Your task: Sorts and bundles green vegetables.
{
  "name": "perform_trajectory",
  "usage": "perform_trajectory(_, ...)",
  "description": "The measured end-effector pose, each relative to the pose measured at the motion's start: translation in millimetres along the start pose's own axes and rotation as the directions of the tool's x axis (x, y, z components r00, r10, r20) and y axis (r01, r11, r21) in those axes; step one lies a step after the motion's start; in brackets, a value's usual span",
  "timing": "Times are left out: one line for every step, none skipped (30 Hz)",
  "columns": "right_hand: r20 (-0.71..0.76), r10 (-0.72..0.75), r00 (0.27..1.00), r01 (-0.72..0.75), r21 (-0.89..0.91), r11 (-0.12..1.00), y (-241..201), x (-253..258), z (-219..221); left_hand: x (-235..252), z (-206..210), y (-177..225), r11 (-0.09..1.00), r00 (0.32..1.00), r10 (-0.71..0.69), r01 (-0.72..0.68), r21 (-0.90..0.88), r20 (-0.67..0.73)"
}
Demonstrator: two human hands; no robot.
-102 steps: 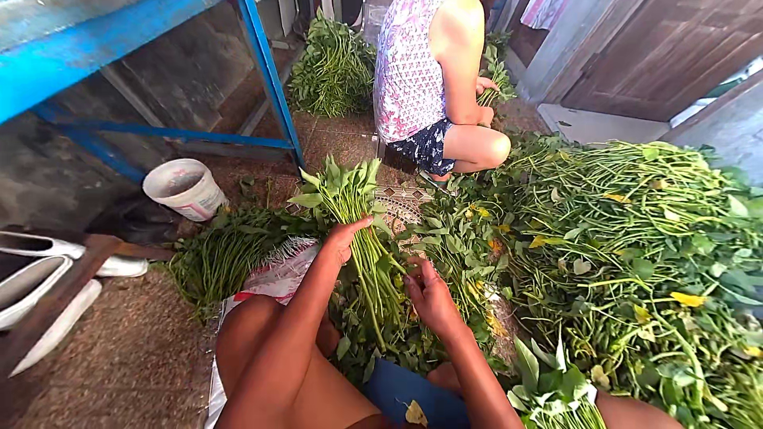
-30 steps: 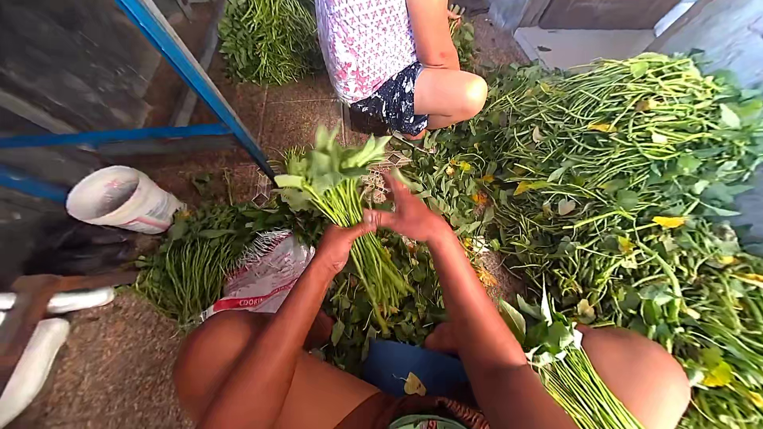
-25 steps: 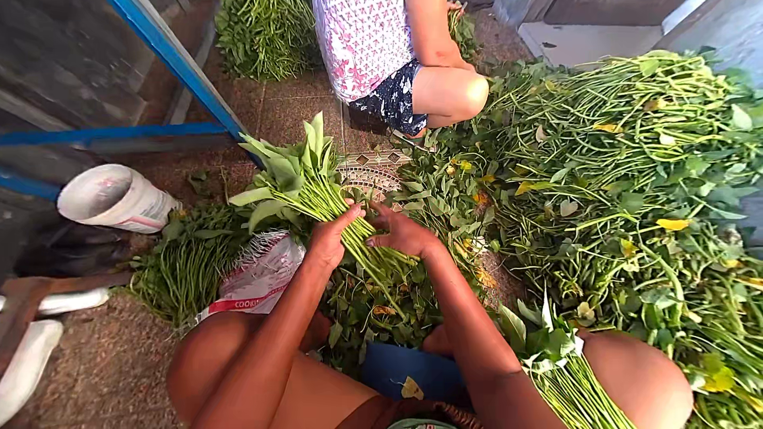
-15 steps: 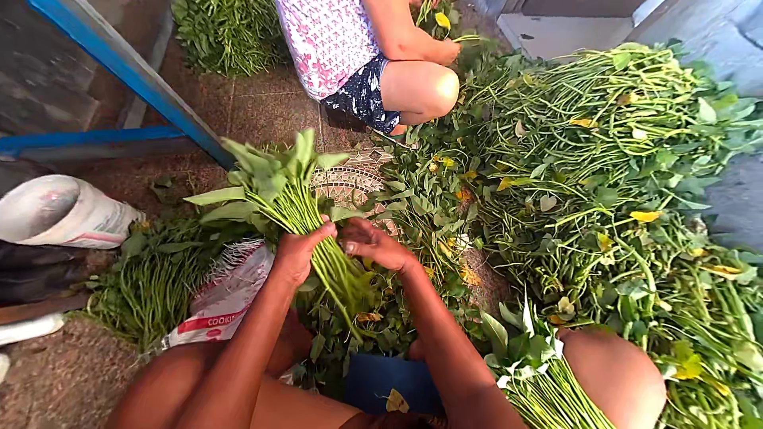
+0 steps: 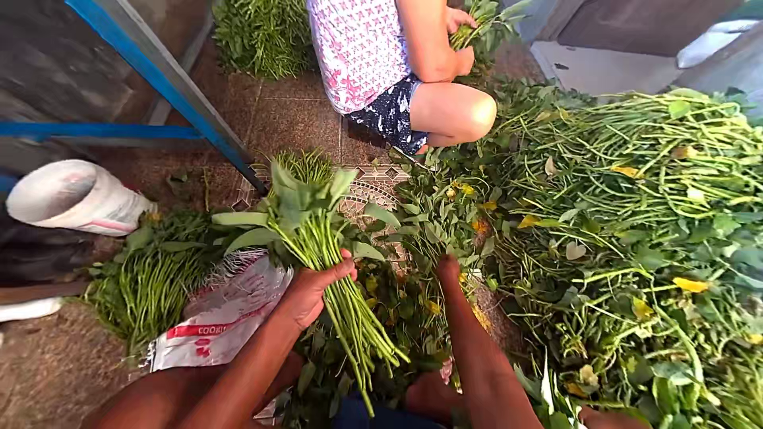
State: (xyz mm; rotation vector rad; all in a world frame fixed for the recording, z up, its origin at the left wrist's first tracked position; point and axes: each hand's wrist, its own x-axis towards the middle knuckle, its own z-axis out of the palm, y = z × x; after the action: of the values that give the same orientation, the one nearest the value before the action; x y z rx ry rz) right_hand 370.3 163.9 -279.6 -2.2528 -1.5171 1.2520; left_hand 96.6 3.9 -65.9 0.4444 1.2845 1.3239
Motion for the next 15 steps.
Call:
perform_trajectory(0.018, 0.078, 0.997, -0.076, -0.095, 0.993, 12.6, -1.9, 1.8, 3.3, -1.8, 4.6, 0.999, 0.998, 0.026, -0.028, -0.027, -0.065)
perform_trajectory(0.045, 0.148, 0.988, -0.139, -0.162, 0.977, 21.5, -5.6, 5.8, 6.1, -3.8, 8.2, 0.997, 0.991, 0.045, -0.052, -0.050, -0.127)
perform_trajectory(0.057, 0.183, 0.981, -0.169, -0.196, 0.966, 29.4, -8.0, 12.3, 9.0, -5.9, 11.0, 0.995, 0.983, 0.060, -0.072, -0.061, -0.175)
perform_trajectory(0.058, 0.186, 0.981, -0.171, -0.205, 0.964, 35.0, -9.2, 19.1, 11.6, -7.5, 12.7, 0.994, 0.974, 0.071, -0.087, -0.065, -0.217)
perform_trajectory(0.066, 0.181, 0.981, -0.163, -0.224, 0.961, 36.4, -10.6, 24.1, 13.6, -7.9, 14.1, 0.993, 0.964, 0.077, -0.097, -0.064, -0.253)
perform_trajectory(0.081, 0.176, 0.981, -0.152, -0.239, 0.959, 35.0, -12.9, 27.8, 14.5, -7.9, 15.1, 0.993, 0.956, 0.078, -0.099, -0.059, -0.283)
perform_trajectory(0.098, 0.173, 0.980, -0.144, -0.251, 0.957, 31.8, -15.6, 30.3, 14.5, -7.9, 16.3, 0.994, 0.949, 0.077, -0.098, -0.054, -0.305)
perform_trajectory(0.104, 0.176, 0.979, -0.143, -0.268, 0.953, 26.0, -17.7, 30.8, 14.8, -7.7, 17.6, 0.994, 0.945, 0.082, -0.102, -0.048, -0.316)
perform_trajectory(0.094, 0.177, 0.980, -0.145, -0.273, 0.951, 18.2, -21.8, 28.9, 14.9, -7.9, 18.9, 0.994, 0.943, 0.088, -0.105, -0.038, -0.322)
perform_trajectory(0.064, 0.164, 0.984, -0.143, -0.249, 0.958, 8.1, -28.0, 24.0, 14.6, -8.3, 20.3, 0.994, 0.941, 0.097, -0.110, -0.022, -0.323)
perform_trajectory(0.017, 0.140, 0.990, -0.134, -0.203, 0.970, -2.9, -35.1, 16.2, 14.6, -8.5, 21.4, 0.993, 0.941, 0.109, -0.117, -0.006, -0.322)
perform_trajectory(-0.031, 0.124, 0.992, -0.127, -0.145, 0.981, -13.2, -44.1, 6.5, 14.2, -9.0, 21.8, 0.993, 0.940, 0.117, -0.121, 0.007, -0.321)
perform_trajectory(-0.078, 0.116, 0.990, -0.123, -0.092, 0.988, -23.4, -53.4, -3.9, 13.5, -10.3, 21.9, 0.992, 0.941, 0.128, -0.128, 0.018, -0.314)
perform_trajectory(-0.115, 0.121, 0.986, -0.128, -0.052, 0.990, -33.7, -62.7, -15.2, 12.7, -11.1, 22.2, 0.990, 0.941, 0.138, -0.136, 0.026, -0.310)
perform_trajectory(-0.130, 0.134, 0.982, -0.139, -0.025, 0.990, -42.6, -71.9, -26.9, 11.9, -11.1, 22.3, 0.989, 0.941, 0.145, -0.141, 0.035, -0.305)
